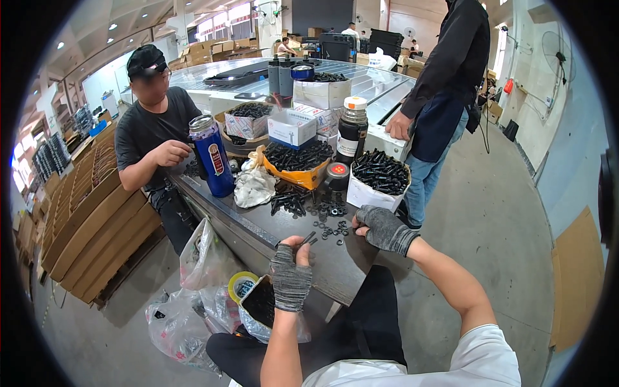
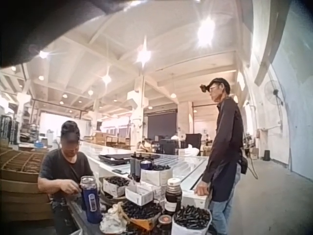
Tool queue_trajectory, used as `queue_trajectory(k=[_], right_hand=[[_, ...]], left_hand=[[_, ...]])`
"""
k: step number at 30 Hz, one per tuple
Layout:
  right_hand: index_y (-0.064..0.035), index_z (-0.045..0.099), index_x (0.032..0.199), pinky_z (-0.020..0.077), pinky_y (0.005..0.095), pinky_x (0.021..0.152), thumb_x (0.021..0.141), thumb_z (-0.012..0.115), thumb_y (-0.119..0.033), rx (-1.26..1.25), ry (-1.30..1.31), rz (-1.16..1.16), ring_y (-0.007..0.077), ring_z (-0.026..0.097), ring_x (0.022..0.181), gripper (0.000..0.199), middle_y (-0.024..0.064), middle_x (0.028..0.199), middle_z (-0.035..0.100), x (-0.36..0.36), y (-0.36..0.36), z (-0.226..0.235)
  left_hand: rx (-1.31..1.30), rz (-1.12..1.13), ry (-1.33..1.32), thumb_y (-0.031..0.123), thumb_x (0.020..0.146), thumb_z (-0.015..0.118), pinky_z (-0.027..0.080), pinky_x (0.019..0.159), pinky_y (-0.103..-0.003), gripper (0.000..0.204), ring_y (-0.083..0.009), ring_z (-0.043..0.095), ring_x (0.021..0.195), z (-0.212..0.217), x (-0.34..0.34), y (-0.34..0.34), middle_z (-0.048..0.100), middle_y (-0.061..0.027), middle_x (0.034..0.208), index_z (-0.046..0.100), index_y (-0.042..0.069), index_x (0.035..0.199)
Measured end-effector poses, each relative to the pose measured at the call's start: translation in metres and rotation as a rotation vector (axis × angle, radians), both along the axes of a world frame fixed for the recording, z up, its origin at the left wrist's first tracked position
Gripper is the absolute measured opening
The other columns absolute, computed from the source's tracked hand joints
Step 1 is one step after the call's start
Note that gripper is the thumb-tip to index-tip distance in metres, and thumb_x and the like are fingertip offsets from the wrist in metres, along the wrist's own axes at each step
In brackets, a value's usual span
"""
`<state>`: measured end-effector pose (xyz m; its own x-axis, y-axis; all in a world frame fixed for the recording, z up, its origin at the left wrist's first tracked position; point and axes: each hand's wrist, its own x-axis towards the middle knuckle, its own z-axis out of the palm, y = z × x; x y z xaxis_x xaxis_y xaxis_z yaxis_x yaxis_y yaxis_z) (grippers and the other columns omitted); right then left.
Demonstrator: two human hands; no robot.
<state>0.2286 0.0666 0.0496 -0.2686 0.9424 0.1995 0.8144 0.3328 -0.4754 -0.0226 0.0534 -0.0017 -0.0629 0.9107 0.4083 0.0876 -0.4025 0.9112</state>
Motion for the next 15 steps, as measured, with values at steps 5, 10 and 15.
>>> queue_trajectory(k=[5,10,15], right_hand=[[-0.0008,0.063,0.092,0.0505,0.0408,0.074,0.077,0.07,-0.009,-0.056,0.021,0.006,0.0316,0.065,0.085,0.018,0.0171,0.087,0.065,0.005,0.004,0.004],[-0.0011,0.062,0.092,0.0505,0.0382,0.073,0.076,0.073,-0.01,-0.09,0.04,0.021,0.0266,0.065,0.081,0.021,0.014,0.082,0.064,0.009,0.009,0.004],[-0.0017,0.06,0.092,0.0499,0.0368,0.074,0.079,0.073,-0.012,-0.013,0.126,0.065,0.0279,0.064,0.08,0.021,0.0131,0.081,0.064,0.009,-0.003,0.004]], left_hand=[[0.012,0.0,0.002,0.005,0.093,0.064,0.054,0.07,-0.03,0.015,-0.0156,0.064,0.075,-0.001,-0.001,0.001,0.066,-0.0092,0.087,0.062,0.0,0.107],[-0.03,-0.037,-0.055,0.006,0.093,0.065,0.054,0.07,-0.03,0.015,-0.0154,0.065,0.076,-0.005,-0.003,0.004,0.067,-0.009,0.087,0.063,0.001,0.107],[-0.079,-0.067,-0.094,0.007,0.092,0.067,0.054,0.069,-0.029,0.017,-0.0148,0.064,0.076,0.006,-0.003,-0.001,0.067,-0.0093,0.088,0.063,0.0,0.107]])
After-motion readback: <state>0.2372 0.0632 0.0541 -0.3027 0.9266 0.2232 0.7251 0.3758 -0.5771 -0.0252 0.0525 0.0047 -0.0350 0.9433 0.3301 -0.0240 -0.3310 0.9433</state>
